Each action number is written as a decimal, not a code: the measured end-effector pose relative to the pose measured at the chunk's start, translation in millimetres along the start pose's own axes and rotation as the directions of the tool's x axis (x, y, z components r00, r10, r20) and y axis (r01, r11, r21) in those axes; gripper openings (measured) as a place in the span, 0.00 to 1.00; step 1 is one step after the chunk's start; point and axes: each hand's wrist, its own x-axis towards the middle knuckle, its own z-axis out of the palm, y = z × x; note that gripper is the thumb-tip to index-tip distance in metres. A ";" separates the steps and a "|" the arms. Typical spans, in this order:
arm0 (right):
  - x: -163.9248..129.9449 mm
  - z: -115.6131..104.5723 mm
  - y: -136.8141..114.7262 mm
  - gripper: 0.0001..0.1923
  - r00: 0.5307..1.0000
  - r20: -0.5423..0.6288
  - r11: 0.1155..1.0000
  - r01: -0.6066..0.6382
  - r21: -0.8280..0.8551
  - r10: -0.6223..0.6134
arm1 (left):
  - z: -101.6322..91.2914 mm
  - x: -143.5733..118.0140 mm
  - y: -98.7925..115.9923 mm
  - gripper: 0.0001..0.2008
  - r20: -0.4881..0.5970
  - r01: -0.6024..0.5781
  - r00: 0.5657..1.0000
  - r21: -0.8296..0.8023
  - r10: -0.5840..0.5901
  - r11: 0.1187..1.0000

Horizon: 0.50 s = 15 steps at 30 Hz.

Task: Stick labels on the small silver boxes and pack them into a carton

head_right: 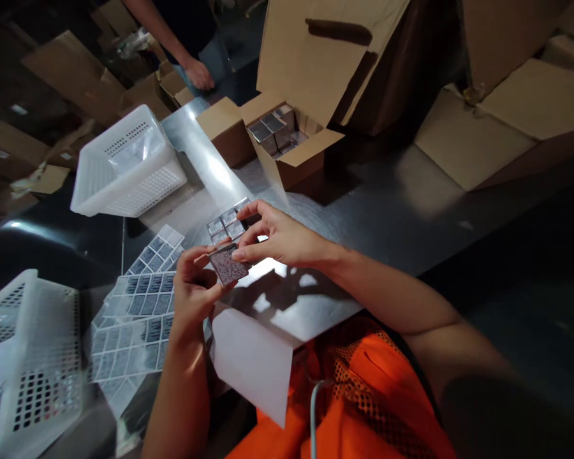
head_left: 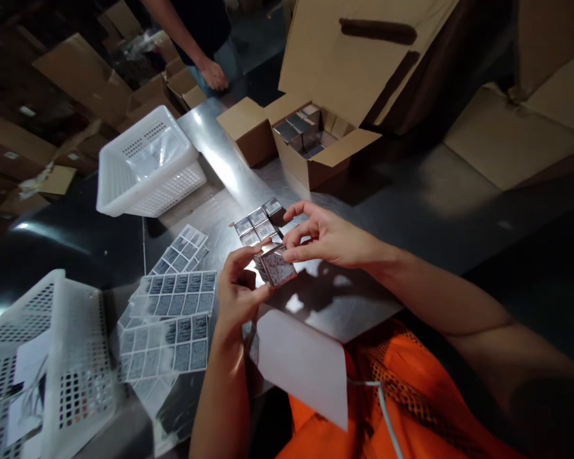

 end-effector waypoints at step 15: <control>9.4 7.9 13.8 0.38 0.995 -0.095 0.997 -0.038 0.062 0.044 | -6.3 -5.8 1.4 0.31 -0.097 0.042 0.995 0.056 -0.036 0.998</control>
